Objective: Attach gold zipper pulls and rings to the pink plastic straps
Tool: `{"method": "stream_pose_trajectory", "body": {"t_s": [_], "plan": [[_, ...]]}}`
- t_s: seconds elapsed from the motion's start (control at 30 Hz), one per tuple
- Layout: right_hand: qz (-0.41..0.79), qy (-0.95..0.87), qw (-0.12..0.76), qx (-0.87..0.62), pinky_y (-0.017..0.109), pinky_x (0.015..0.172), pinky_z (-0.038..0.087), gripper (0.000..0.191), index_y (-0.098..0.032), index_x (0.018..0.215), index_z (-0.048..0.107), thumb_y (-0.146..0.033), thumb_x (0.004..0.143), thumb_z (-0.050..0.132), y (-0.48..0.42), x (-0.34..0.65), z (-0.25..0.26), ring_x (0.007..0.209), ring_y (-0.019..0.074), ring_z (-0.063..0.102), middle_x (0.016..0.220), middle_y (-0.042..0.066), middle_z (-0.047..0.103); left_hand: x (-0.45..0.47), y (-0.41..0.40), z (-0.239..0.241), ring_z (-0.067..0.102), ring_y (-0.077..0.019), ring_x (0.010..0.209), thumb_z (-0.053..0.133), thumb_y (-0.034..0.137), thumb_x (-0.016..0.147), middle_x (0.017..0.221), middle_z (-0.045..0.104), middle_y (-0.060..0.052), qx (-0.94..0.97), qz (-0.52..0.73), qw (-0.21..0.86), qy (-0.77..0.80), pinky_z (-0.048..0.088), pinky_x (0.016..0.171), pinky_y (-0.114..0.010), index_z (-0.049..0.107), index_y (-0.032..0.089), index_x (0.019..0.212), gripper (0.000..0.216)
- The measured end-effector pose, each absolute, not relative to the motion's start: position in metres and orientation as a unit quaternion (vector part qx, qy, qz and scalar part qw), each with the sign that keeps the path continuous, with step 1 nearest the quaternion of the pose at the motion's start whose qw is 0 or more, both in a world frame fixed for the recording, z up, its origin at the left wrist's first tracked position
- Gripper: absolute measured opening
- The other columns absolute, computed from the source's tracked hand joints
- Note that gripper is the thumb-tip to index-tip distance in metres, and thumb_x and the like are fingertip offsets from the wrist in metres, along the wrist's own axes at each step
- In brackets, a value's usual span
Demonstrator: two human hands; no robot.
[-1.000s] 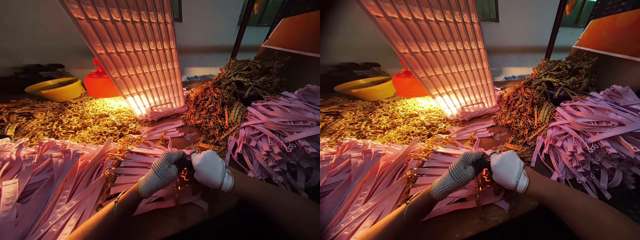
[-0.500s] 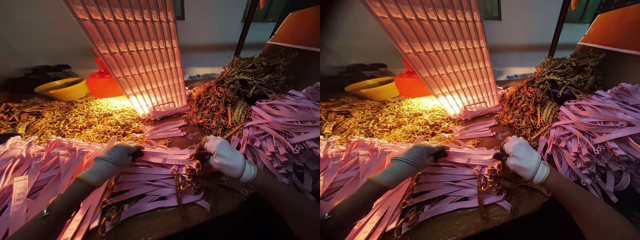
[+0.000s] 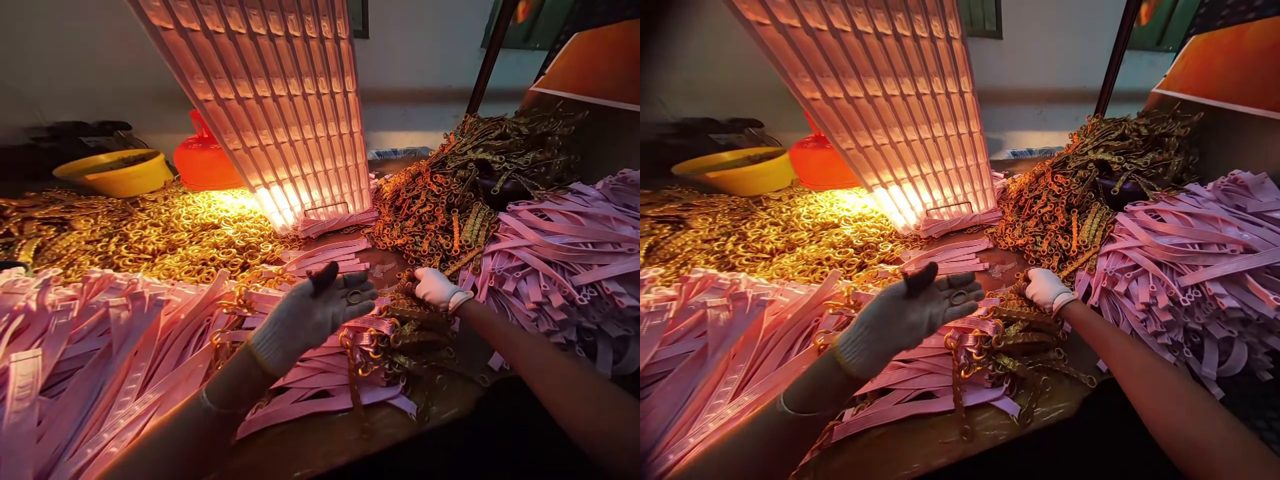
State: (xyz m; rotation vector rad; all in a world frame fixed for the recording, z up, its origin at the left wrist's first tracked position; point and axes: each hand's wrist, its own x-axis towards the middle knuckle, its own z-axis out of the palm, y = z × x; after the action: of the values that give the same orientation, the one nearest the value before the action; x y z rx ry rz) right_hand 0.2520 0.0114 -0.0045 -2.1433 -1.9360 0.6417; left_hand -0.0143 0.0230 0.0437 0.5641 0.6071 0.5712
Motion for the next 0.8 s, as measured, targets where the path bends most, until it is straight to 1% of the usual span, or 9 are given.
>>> {"method": "stream_pose_trajectory", "body": {"t_s": [0.1, 0.17, 0.27, 0.37, 0.5, 0.6, 0.67, 0.73, 0.8], "plan": [[0.24, -0.645, 0.14, -0.712, 0.025, 0.068, 0.048, 0.019, -0.012, 0.095, 0.069, -0.023, 0.08, 0.067, 0.013, 0.255, -0.013, 0.074, 0.0193, 0.064, 0.077, 0.005, 0.072, -0.009, 0.012, 0.04, 0.066, -0.0332, 0.112, 0.076, 0.019, 0.073, 0.123, 0.066, -0.022, 0.321, 0.29, 0.853, 0.292, 0.053, 0.102, -0.04, 0.061, 0.004, 0.118, 0.05], [0.265, -0.637, 0.223, -0.689, 0.026, 0.071, 0.051, 0.021, -0.012, 0.099, 0.069, -0.018, 0.08, 0.063, 0.011, 0.258, -0.014, 0.078, 0.0201, 0.065, 0.082, 0.006, 0.073, -0.007, 0.01, 0.037, 0.072, -0.0293, 0.1, 0.075, 0.013, 0.072, 0.114, 0.07, -0.02, 0.367, 0.298, 0.816, 0.332, 0.06, 0.086, -0.034, 0.061, 0.006, 0.116, 0.047], [0.292, -0.65, 0.358, -0.604, 0.029, 0.083, 0.054, 0.032, -0.013, 0.108, 0.067, -0.011, 0.078, 0.054, 0.003, 0.254, -0.008, 0.092, 0.0211, 0.067, 0.097, 0.008, 0.074, -0.005, 0.011, 0.03, 0.073, -0.0219, 0.069, 0.073, 0.018, 0.077, 0.094, 0.073, -0.015, 0.431, 0.302, 0.766, 0.369, 0.057, 0.051, -0.024, 0.06, 0.008, 0.113, 0.04], [0.255, -0.719, 0.398, -0.509, 0.033, 0.097, 0.051, 0.049, -0.016, 0.122, 0.062, -0.005, 0.077, 0.047, -0.012, 0.238, 0.005, 0.107, 0.021, 0.065, 0.114, 0.008, 0.071, -0.002, 0.011, 0.026, 0.065, -0.0175, 0.05, 0.072, 0.03, 0.077, 0.079, 0.071, -0.01, 0.474, 0.305, 0.751, 0.344, 0.045, 0.034, -0.019, 0.057, 0.011, 0.114, 0.044], [0.091, -0.819, 0.296, -0.482, 0.04, 0.102, 0.049, 0.046, -0.015, 0.126, 0.059, -0.005, 0.082, 0.046, -0.03, 0.212, 0.021, 0.112, 0.0245, 0.062, 0.12, 0.014, 0.066, 0.004, 0.01, 0.028, 0.055, -0.0089, 0.042, 0.068, 0.028, 0.074, 0.07, 0.066, -0.004, 0.454, 0.29, 0.774, 0.333, 0.037, 0.034, -0.013, 0.058, 0.013, 0.115, 0.045], [-0.009, -0.836, 0.119, -0.536, 0.041, 0.081, 0.055, 0.037, -0.012, 0.114, 0.064, -0.004, 0.088, 0.04, -0.036, 0.197, 0.03, 0.091, 0.0272, 0.066, 0.102, 0.016, 0.068, 0.014, 0.012, 0.026, 0.061, -0.009, 0.054, 0.07, 0.015, 0.066, 0.076, 0.067, -0.003, 0.369, 0.269, 0.81, 0.368, 0.047, 0.047, -0.014, 0.061, 0.015, 0.108, 0.043], [-0.033, -0.831, 0.033, -0.555, 0.04, 0.072, 0.054, 0.036, -0.012, 0.108, 0.066, -0.002, 0.086, 0.04, -0.038, 0.193, 0.034, 0.083, 0.0274, 0.065, 0.097, 0.017, 0.067, 0.02, 0.012, 0.024, 0.06, -0.0089, 0.054, 0.071, 0.015, 0.067, 0.074, 0.067, -0.002, 0.342, 0.24, 0.818, 0.394, 0.046, 0.047, -0.014, 0.062, 0.016, 0.105, 0.039], [-0.03, -0.83, 0.015, -0.557, 0.038, 0.071, 0.051, 0.033, -0.012, 0.107, 0.066, -0.002, 0.083, 0.045, -0.04, 0.193, 0.036, 0.084, 0.0278, 0.064, 0.098, 0.017, 0.067, 0.023, 0.01, 0.024, 0.05, -0.0071, 0.042, 0.071, 0.024, 0.073, 0.064, 0.061, 0.0, 0.374, 0.213, 0.81, 0.399, 0.035, 0.038, -0.014, 0.062, 0.015, 0.108, 0.037], [0.002, -0.829, 0.064, -0.556, 0.035, 0.072, 0.049, 0.029, -0.013, 0.103, 0.066, -0.005, 0.079, 0.052, -0.042, 0.196, 0.036, 0.086, 0.0267, 0.064, 0.097, 0.014, 0.067, 0.023, 0.005, 0.025, 0.042, -0.0071, 0.036, 0.069, 0.035, 0.08, 0.055, 0.054, 0.003, 0.441, 0.232, 0.769, 0.399, 0.028, 0.035, -0.016, 0.058, 0.015, 0.118, 0.044]]}}
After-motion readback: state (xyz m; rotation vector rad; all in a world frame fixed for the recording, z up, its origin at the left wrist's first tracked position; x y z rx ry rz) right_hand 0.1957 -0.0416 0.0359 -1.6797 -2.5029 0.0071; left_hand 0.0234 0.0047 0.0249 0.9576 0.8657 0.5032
